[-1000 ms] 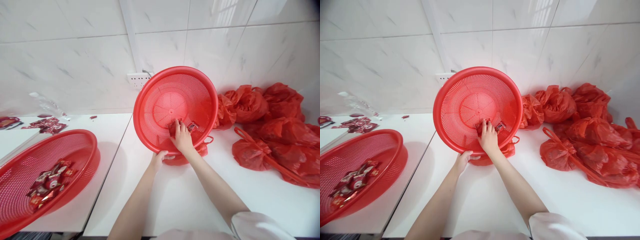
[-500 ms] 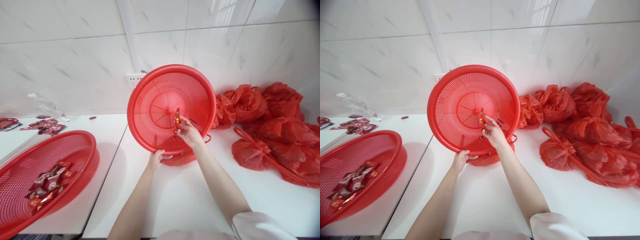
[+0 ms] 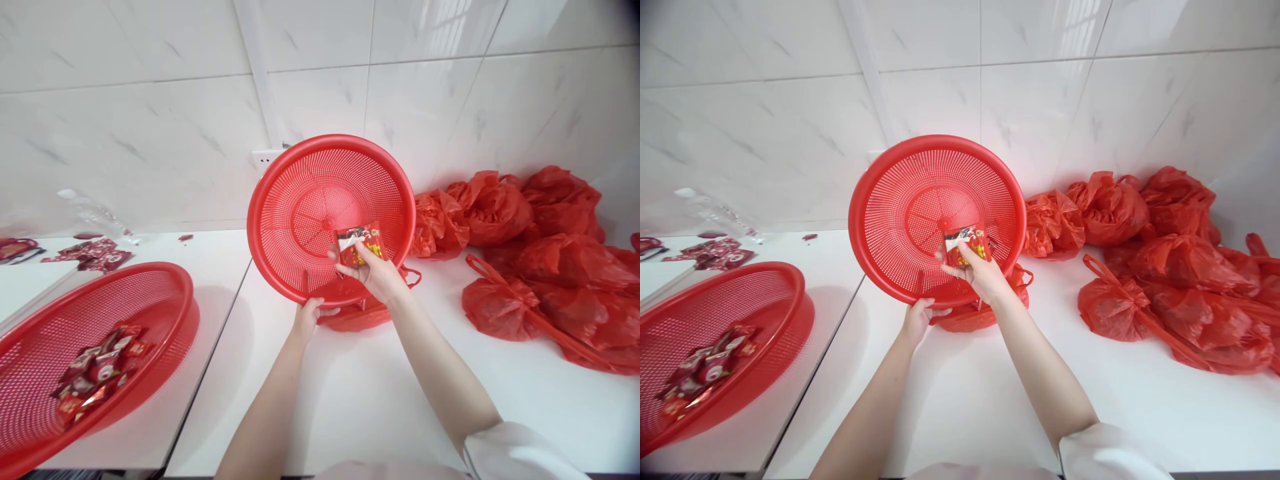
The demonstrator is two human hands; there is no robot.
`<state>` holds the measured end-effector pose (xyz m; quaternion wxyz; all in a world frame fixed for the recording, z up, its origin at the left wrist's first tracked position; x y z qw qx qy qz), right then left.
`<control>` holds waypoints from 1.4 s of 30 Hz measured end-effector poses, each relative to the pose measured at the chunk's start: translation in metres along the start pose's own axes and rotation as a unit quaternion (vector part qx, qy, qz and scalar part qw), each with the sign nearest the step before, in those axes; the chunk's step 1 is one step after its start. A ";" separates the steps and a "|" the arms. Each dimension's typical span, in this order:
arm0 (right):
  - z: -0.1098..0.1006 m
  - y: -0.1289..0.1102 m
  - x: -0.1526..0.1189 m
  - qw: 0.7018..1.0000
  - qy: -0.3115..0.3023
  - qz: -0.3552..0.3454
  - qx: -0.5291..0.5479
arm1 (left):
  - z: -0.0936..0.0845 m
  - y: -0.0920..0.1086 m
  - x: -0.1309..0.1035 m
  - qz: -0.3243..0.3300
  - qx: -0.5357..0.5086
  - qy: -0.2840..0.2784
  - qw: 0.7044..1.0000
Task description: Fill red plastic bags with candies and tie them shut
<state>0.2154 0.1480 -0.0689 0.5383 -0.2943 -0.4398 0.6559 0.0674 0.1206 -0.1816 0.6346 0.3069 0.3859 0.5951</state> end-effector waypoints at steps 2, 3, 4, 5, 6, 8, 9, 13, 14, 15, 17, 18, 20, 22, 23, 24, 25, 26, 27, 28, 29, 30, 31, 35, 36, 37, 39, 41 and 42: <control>-0.004 0.004 0.001 0.999 0.028 0.016 0.000 | 0.000 0.000 0.000 -0.001 -0.001 0.000 1.000; -0.007 0.005 0.002 0.999 0.040 0.020 -0.009 | 0.000 0.000 0.000 -0.002 -0.001 0.001 1.000; -0.009 0.006 0.002 0.998 0.050 0.020 -0.021 | 0.000 0.000 0.000 -0.003 0.001 0.003 1.000; -0.011 0.006 0.002 0.998 0.055 0.017 -0.034 | 0.000 0.000 0.000 -0.002 0.003 0.005 1.000; -0.011 0.006 0.002 0.997 0.055 0.013 -0.045 | -0.001 0.000 0.000 -0.001 0.005 0.006 1.000; -0.011 0.006 0.001 0.998 0.046 0.005 -0.051 | -0.002 -0.001 0.001 -0.002 0.010 0.008 1.000; -0.010 0.006 0.001 0.998 0.042 0.002 -0.048 | -0.002 -0.001 0.001 -0.004 0.011 0.008 1.000; -0.014 0.007 0.000 0.995 0.074 -0.003 -0.062 | -0.004 -0.003 0.002 -0.009 0.013 0.014 1.000; -0.015 0.007 -0.001 0.993 0.086 -0.003 -0.077 | -0.004 -0.003 0.002 -0.010 0.014 0.014 1.000; -0.016 0.006 -0.001 0.991 0.095 -0.006 -0.095 | -0.004 -0.004 0.002 -0.011 0.014 0.014 1.000; -0.019 0.001 -0.002 0.985 0.110 -0.024 -0.129 | -0.005 -0.005 0.002 -0.012 0.011 0.013 1.000; -0.020 -0.002 -0.003 0.981 0.119 -0.038 -0.146 | -0.005 -0.006 0.002 -0.012 0.008 0.013 1.000; -0.024 -0.007 -0.006 0.970 0.144 -0.062 -0.187 | -0.006 -0.007 0.003 -0.010 0.003 0.014 1.000; -0.026 -0.012 -0.007 0.955 0.160 -0.080 -0.237 | -0.007 -0.007 0.003 -0.008 0.000 0.011 1.000; -0.026 -0.013 -0.007 0.949 0.159 -0.088 -0.257 | -0.007 -0.008 0.003 -0.009 0.000 0.010 1.000; -0.025 -0.013 -0.007 0.946 0.154 -0.096 -0.269 | -0.006 -0.008 0.003 -0.010 0.001 0.009 1.000; -0.025 -0.013 -0.006 0.945 0.150 -0.103 -0.271 | -0.006 -0.008 0.003 -0.012 0.002 0.009 1.000; -0.025 -0.012 -0.005 0.947 0.149 -0.106 -0.264 | -0.006 -0.008 0.003 -0.013 0.003 0.010 1.000; -0.026 -0.009 -0.003 0.952 0.150 -0.100 -0.247 | -0.006 -0.007 0.003 -0.014 0.004 0.012 1.000; -0.029 -0.006 0.000 0.959 0.157 -0.085 -0.220 | -0.005 -0.006 0.003 -0.014 0.005 0.014 1.000; -0.032 -0.001 0.002 0.967 0.165 -0.061 -0.185 | -0.005 -0.006 0.002 -0.013 0.006 0.014 1.000; -0.034 0.005 0.005 0.974 0.170 -0.034 -0.145 | -0.004 -0.005 0.002 -0.012 0.007 0.013 1.000; -0.036 0.009 0.007 0.980 0.170 -0.009 -0.102 | -0.003 -0.004 0.002 -0.011 0.008 0.011 1.000; -0.033 0.012 0.011 0.992 0.123 0.040 0.010 | -0.002 -0.003 0.001 -0.007 0.007 0.002 1.000; -0.031 0.010 0.010 0.992 0.115 0.045 0.015 | -0.002 -0.004 0.001 -0.006 0.007 0.002 1.000; -0.030 0.008 0.009 0.993 0.108 0.044 0.015 | -0.002 -0.004 0.001 -0.006 0.006 0.002 1.000; -0.026 0.003 0.006 0.995 0.098 0.015 0.007 | -0.003 -0.004 0.002 -0.005 0.005 0.005 1.000; -0.021 -0.002 0.005 0.996 0.088 -0.034 0.003 | -0.004 -0.005 0.002 -0.005 0.005 0.010 1.000; -0.019 -0.003 0.005 0.995 0.083 -0.055 0.004 | -0.005 -0.005 0.002 -0.006 0.005 0.011 1.000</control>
Point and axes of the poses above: each hand's wrist, its own x-axis towards the middle knuckle, its own z-axis out of the palm, y = z × x, the point moved 7 cm from there along x, towards the middle knuckle, and after that the axes turned 2 degrees about z, right-handed, at the moved point
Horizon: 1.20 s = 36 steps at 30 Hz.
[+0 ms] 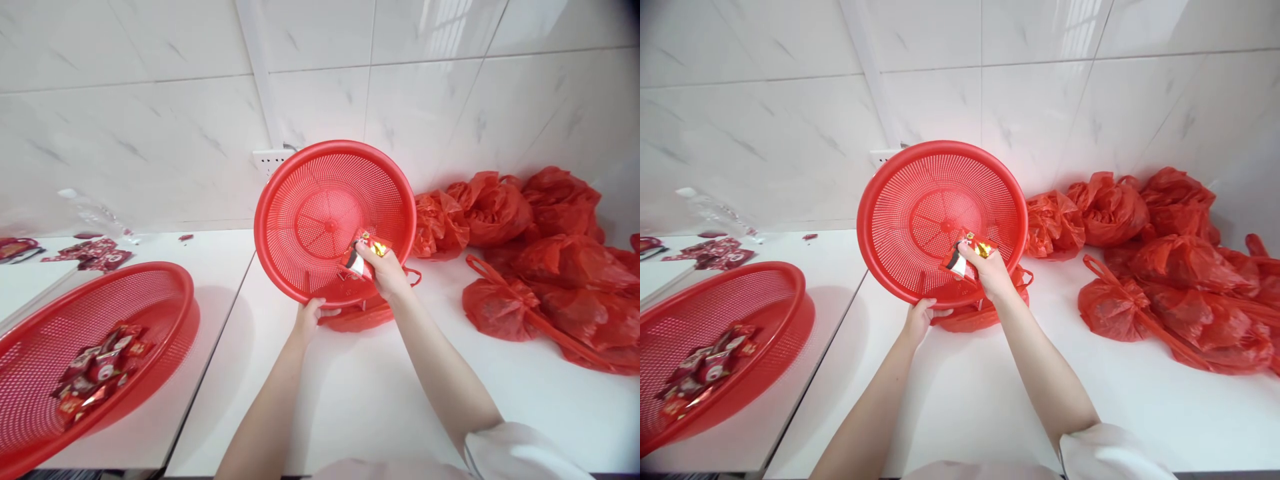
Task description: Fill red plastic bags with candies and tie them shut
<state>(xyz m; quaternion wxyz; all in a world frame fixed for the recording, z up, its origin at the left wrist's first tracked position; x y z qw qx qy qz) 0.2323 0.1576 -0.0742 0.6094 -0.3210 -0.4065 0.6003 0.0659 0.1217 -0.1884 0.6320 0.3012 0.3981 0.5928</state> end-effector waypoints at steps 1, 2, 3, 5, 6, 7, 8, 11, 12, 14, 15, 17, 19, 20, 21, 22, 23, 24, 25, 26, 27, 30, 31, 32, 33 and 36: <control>0.001 0.000 0.000 1.000 -0.003 -0.015 0.002 | 0.000 0.000 0.000 0.000 0.000 0.001 1.000; 0.002 0.001 0.000 1.000 -0.005 -0.023 0.002 | 0.000 0.000 0.000 0.000 0.001 0.001 1.000; 0.001 0.002 0.001 1.000 -0.005 -0.027 0.000 | 0.000 0.001 0.000 0.001 0.002 0.000 1.000; -0.001 0.005 0.002 1.000 -0.002 -0.026 -0.004 | 0.001 0.002 -0.001 0.004 0.006 -0.001 1.000; -0.003 0.006 0.003 1.000 0.001 -0.023 -0.006 | 0.001 0.002 -0.001 0.006 0.008 -0.001 1.000; -0.005 0.006 0.004 1.000 0.005 -0.023 -0.008 | 0.001 0.003 -0.001 0.007 0.010 0.000 1.000; -0.007 0.006 0.004 1.000 0.009 -0.026 -0.011 | 0.001 0.003 -0.001 0.007 0.011 0.001 1.000; -0.010 0.007 0.006 0.999 0.016 -0.038 -0.019 | 0.000 0.003 0.000 0.006 0.010 0.002 1.000; -0.010 0.007 0.007 0.999 0.015 -0.040 -0.019 | 0.000 0.002 0.000 0.006 0.008 0.002 1.000; -0.009 0.007 0.008 0.999 0.011 -0.044 -0.020 | -0.001 0.002 0.001 0.008 0.002 0.002 1.000; -0.010 0.006 0.008 0.998 0.011 -0.050 -0.022 | -0.001 0.002 0.001 0.009 -0.002 0.004 1.000; -0.013 0.002 0.007 0.998 0.012 -0.060 -0.031 | -0.003 0.004 0.002 0.013 -0.006 0.010 1.000; -0.017 -0.005 0.006 0.997 0.002 -0.051 -0.055 | -0.006 0.008 0.003 0.029 -0.011 0.026 0.999; -0.020 -0.007 0.005 0.996 -0.012 -0.035 -0.079 | -0.009 0.011 0.004 0.042 -0.015 0.037 0.998; -0.022 -0.010 0.004 0.993 -0.035 -0.013 -0.113 | -0.011 0.015 0.004 0.056 -0.020 0.047 0.997; -0.023 -0.012 0.003 0.985 -0.066 0.013 -0.156 | -0.014 0.019 0.005 0.070 -0.025 0.056 0.996; -0.024 -0.014 0.001 0.973 -0.102 0.034 -0.203 | -0.017 0.023 0.006 0.084 -0.030 0.064 0.994; -0.026 -0.016 -0.001 0.957 -0.136 0.049 -0.251 | -0.020 0.026 0.007 0.096 -0.034 0.070 0.992; -0.027 -0.019 -0.002 0.938 -0.163 0.054 -0.301 | -0.023 0.029 0.008 0.105 -0.037 0.075 0.991; -0.030 -0.021 -0.003 0.917 -0.179 0.053 -0.352 | -0.026 0.031 0.009 0.112 -0.038 0.081 0.990; -0.033 -0.022 -0.003 0.896 -0.183 0.052 -0.402 | -0.029 0.033 0.010 0.117 -0.039 0.086 0.989; -0.045 -0.020 -0.001 0.832 -0.166 0.069 -0.524 | -0.034 0.034 0.012 0.123 -0.034 0.092 0.988; -0.048 -0.017 0.000 0.817 -0.166 0.079 -0.547 | -0.035 0.034 0.013 0.124 -0.032 0.093 0.987; -0.050 -0.014 0.000 0.807 -0.172 0.089 -0.558 | -0.035 0.034 0.013 0.124 -0.031 0.094 0.987; -0.051 -0.011 0.000 0.802 -0.182 0.097 -0.561 | -0.036 0.033 0.013 0.123 -0.030 0.094 0.987; -0.053 -0.003 0.000 0.804 -0.224 0.115 -0.538 | -0.035 0.033 0.013 0.126 -0.030 0.091 0.987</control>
Point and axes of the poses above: each hand's wrist, its own x-axis towards the middle knuckle, its own z-axis out of the palm, y = z × x, the point moved 7 cm from there along x, towards the middle knuckle, and after that the axes turned 2 degrees about z, right-handed, at the moved point
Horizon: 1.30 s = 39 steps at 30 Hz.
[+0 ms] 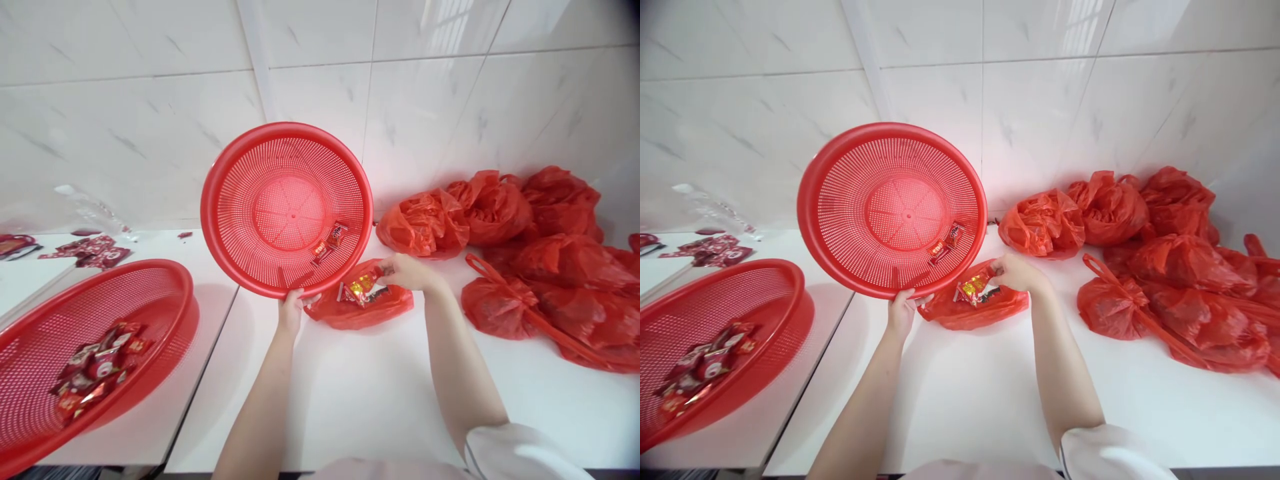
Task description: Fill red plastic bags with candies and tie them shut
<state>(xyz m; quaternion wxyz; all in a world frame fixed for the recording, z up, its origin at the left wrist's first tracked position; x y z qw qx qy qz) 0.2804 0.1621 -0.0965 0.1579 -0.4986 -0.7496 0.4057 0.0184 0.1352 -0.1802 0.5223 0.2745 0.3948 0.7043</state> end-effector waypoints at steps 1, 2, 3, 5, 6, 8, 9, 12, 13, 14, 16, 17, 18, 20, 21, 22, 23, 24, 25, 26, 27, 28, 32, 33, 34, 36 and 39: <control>0.002 0.002 0.001 1.000 -0.010 -0.003 0.002 | 0.000 0.000 0.000 0.001 -0.001 -0.002 1.000; 0.003 0.005 0.002 1.000 -0.012 0.005 -0.013 | 0.001 0.000 0.000 0.001 -0.003 -0.003 1.000; 0.003 0.010 0.003 0.999 -0.007 0.024 -0.041 | 0.001 0.000 0.000 0.001 -0.005 -0.004 1.000; 0.001 0.020 0.003 0.991 0.013 0.081 -0.110 | 0.001 0.000 -0.001 -0.001 -0.008 -0.003 1.000; -0.002 0.023 0.003 0.984 0.031 0.111 -0.139 | 0.001 -0.001 -0.001 -0.001 -0.008 -0.003 1.000; -0.010 0.023 0.001 0.972 0.093 0.140 -0.167 | 0.003 -0.001 -0.001 0.000 -0.007 -0.005 1.000; -0.015 0.018 0.000 0.969 0.133 0.128 -0.165 | 0.004 -0.001 -0.002 0.001 -0.006 -0.008 1.000; -0.024 -0.010 -0.002 0.958 0.255 0.022 -0.127 | 0.010 -0.003 -0.007 -0.005 -0.006 -0.024 1.000; -0.023 -0.020 -0.002 0.954 0.279 -0.023 -0.109 | 0.013 -0.003 -0.009 -0.009 -0.007 -0.028 1.000; -0.020 -0.029 -0.002 0.948 0.295 -0.063 -0.098 | 0.016 -0.004 -0.012 -0.015 -0.009 -0.033 0.999; -0.006 -0.045 0.001 0.939 0.301 -0.117 -0.122 | 0.023 -0.008 -0.019 -0.036 -0.013 -0.046 0.998; 0.004 -0.051 0.004 0.934 0.295 -0.129 -0.155 | 0.027 -0.010 -0.023 -0.048 -0.013 -0.058 0.997; 0.014 -0.055 0.008 0.929 0.287 -0.128 -0.194 | 0.031 -0.012 -0.027 -0.061 -0.013 -0.070 0.996; 0.033 -0.057 0.014 0.924 0.262 -0.102 -0.259 | 0.037 -0.017 -0.033 -0.084 -0.008 -0.092 0.992; 0.042 -0.057 0.017 0.926 0.243 -0.090 -0.276 | 0.039 -0.019 -0.034 -0.093 -0.004 -0.098 0.991; 0.049 -0.057 0.019 0.930 0.218 -0.087 -0.282 | 0.039 -0.021 -0.035 -0.099 0.001 -0.097 0.990; 0.055 -0.058 0.021 0.937 0.190 -0.092 -0.278 | 0.038 -0.022 -0.035 -0.103 0.004 -0.093 0.990; 0.060 -0.058 0.021 0.944 0.161 -0.102 -0.269 | 0.037 -0.023 -0.034 -0.106 0.007 -0.088 0.990; 0.063 -0.059 0.021 0.951 0.133 -0.117 -0.255 | 0.035 -0.023 -0.033 -0.108 0.008 -0.084 0.991; 0.065 -0.061 0.020 0.956 0.109 -0.133 -0.239 | 0.034 -0.024 -0.032 -0.108 0.007 -0.080 0.991; 0.065 -0.061 0.019 0.960 0.088 -0.150 -0.221 | 0.033 -0.023 -0.030 -0.107 0.006 -0.079 0.991; 0.064 -0.062 0.018 0.962 0.069 -0.169 -0.204 | 0.033 -0.022 -0.029 -0.106 0.004 -0.079 0.991; 0.061 -0.061 0.015 0.963 0.023 -0.225 -0.148 | 0.030 -0.020 -0.024 -0.099 -0.001 -0.065 0.993; 0.059 -0.060 0.014 0.963 0.018 -0.231 -0.136 | 0.029 -0.019 -0.024 -0.099 -0.005 -0.062 0.993; 0.058 -0.059 0.014 0.964 0.013 -0.235 -0.121 | 0.029 -0.019 -0.024 -0.100 -0.008 -0.060 0.993; 0.055 -0.059 0.013 0.970 0.008 -0.228 -0.089 | 0.028 -0.019 -0.023 -0.101 -0.015 -0.060 0.993; 0.043 -0.060 0.011 0.979 0.039 -0.197 -0.030 | 0.028 -0.018 -0.022 -0.101 -0.019 -0.063 0.993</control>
Point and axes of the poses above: each hand's wrist, its own x-axis towards the middle knuckle, its own z-axis out of the palm, y = z × x, the point moved 7 cm from there along x, towards the middle knuckle, and after that the axes turned 2 degrees about z, right-handed, at the moved point
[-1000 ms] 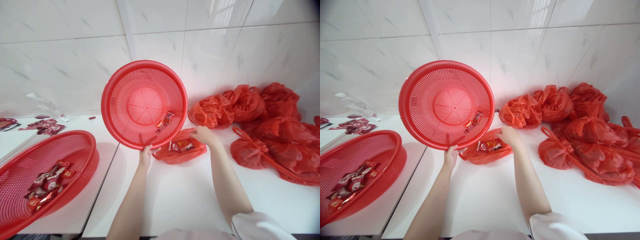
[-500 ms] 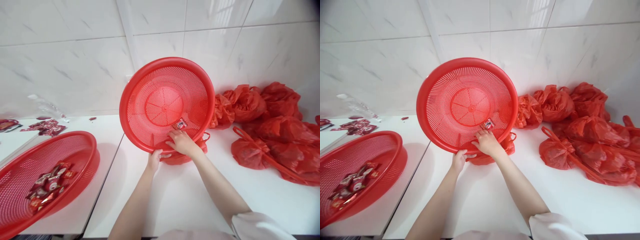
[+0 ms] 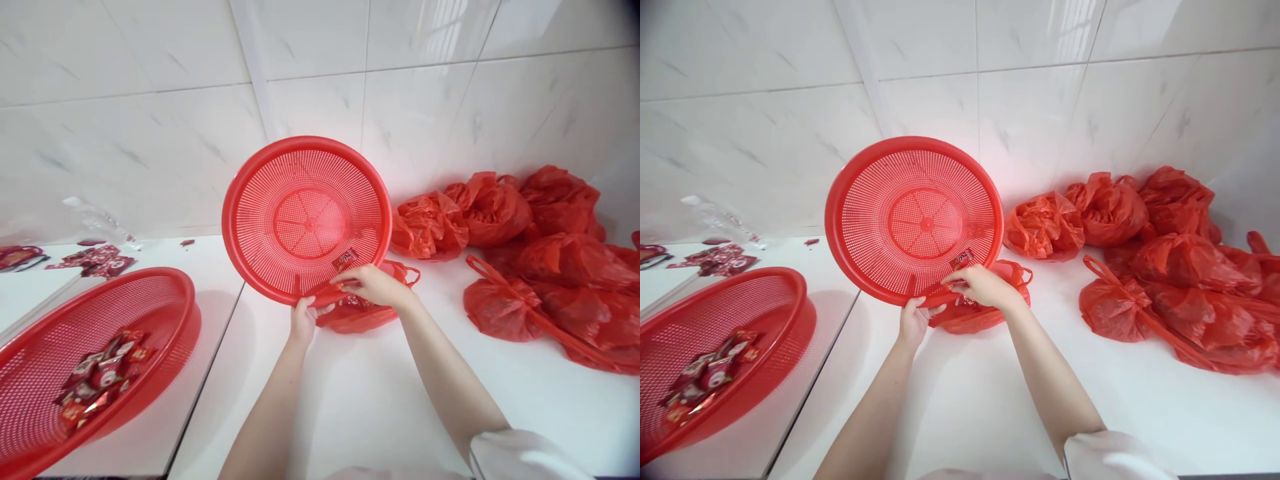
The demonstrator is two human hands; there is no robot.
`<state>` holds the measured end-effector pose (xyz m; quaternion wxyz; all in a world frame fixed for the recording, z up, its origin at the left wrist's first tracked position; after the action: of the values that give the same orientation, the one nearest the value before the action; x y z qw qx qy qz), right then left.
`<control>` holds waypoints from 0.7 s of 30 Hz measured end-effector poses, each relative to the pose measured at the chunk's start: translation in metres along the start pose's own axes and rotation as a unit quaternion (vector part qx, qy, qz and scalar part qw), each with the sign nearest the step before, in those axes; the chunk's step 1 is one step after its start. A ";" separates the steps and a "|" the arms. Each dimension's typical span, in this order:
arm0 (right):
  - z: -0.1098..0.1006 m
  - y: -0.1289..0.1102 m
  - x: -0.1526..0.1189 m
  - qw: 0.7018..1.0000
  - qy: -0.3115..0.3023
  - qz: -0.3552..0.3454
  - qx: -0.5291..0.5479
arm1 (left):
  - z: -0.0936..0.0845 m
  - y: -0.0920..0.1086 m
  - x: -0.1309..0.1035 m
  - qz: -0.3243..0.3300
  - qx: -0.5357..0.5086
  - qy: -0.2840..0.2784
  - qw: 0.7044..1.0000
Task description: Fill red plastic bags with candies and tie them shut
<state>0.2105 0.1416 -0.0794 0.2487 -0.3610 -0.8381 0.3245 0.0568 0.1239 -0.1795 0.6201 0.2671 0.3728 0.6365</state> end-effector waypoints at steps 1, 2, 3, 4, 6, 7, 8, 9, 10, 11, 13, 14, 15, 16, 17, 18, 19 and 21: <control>-0.006 -0.001 -0.001 0.999 0.028 0.012 0.015 | -0.001 0.001 0.000 0.000 -0.002 0.000 1.000; -0.013 -0.002 -0.002 0.998 0.054 0.024 0.027 | -0.002 0.002 0.001 0.000 -0.005 0.002 1.000; -0.018 -0.003 -0.004 0.996 0.075 0.036 0.036 | -0.003 0.003 0.002 0.001 -0.009 0.004 1.000; -0.023 -0.004 -0.006 0.994 0.086 0.049 0.040 | -0.005 0.004 0.003 0.002 -0.013 0.006 1.000; -0.027 -0.004 -0.009 0.993 0.082 0.076 0.041 | -0.010 0.007 0.006 0.009 -0.020 0.014 1.000; -0.029 -0.003 -0.011 0.993 0.075 0.087 0.039 | -0.012 0.010 0.007 0.016 -0.025 0.020 0.999; -0.029 -0.002 -0.012 0.992 0.069 0.098 0.035 | -0.015 0.012 0.008 0.023 -0.029 0.027 0.999; -0.029 0.000 -0.013 0.992 0.064 0.109 0.029 | -0.018 0.015 0.010 0.030 -0.033 0.033 0.998; -0.029 0.004 -0.013 0.991 0.056 0.122 0.018 | -0.020 0.018 0.011 0.036 -0.035 0.038 0.998; -0.027 0.008 -0.013 0.990 0.045 0.136 0.003 | -0.022 0.021 0.011 0.043 -0.037 0.042 0.998; -0.021 0.017 -0.012 0.986 0.020 0.163 -0.034 | -0.024 0.027 0.012 0.054 -0.041 0.049 0.997; -0.019 0.022 -0.011 0.983 0.011 0.175 -0.048 | -0.025 0.030 0.012 0.060 -0.045 0.053 0.996; -0.018 0.026 -0.011 0.981 0.011 0.187 -0.053 | -0.025 0.033 0.011 0.065 -0.049 0.058 0.995; -0.018 0.030 -0.010 0.979 0.018 0.198 -0.049 | -0.025 0.035 0.011 0.067 -0.053 0.063 0.994; -0.019 0.032 -0.010 0.977 0.032 0.207 -0.035 | -0.024 0.036 0.010 0.067 -0.056 0.066 0.994; -0.021 0.034 -0.010 0.975 0.049 0.215 -0.015 | -0.024 0.036 0.010 0.065 -0.057 0.067 0.994; -0.023 0.035 -0.010 0.974 0.065 0.219 0.009 | -0.023 0.036 0.010 0.063 -0.057 0.066 0.994; -0.025 0.032 -0.011 0.973 0.078 0.212 0.057 | -0.022 0.034 0.010 0.059 -0.052 0.061 0.995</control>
<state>0.2476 0.1597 -0.0881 0.2596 -0.5396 -0.7007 0.3879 0.0186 0.1319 -0.1659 0.5706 0.2170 0.3598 0.7056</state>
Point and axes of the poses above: each hand's wrist, its own x-axis towards the middle knuckle, its own z-axis out of the palm, y = z × x, the point moved 7 cm from there along x, towards the middle knuckle, and after that the axes turned 2 degrees about z, right-handed, at the moved point
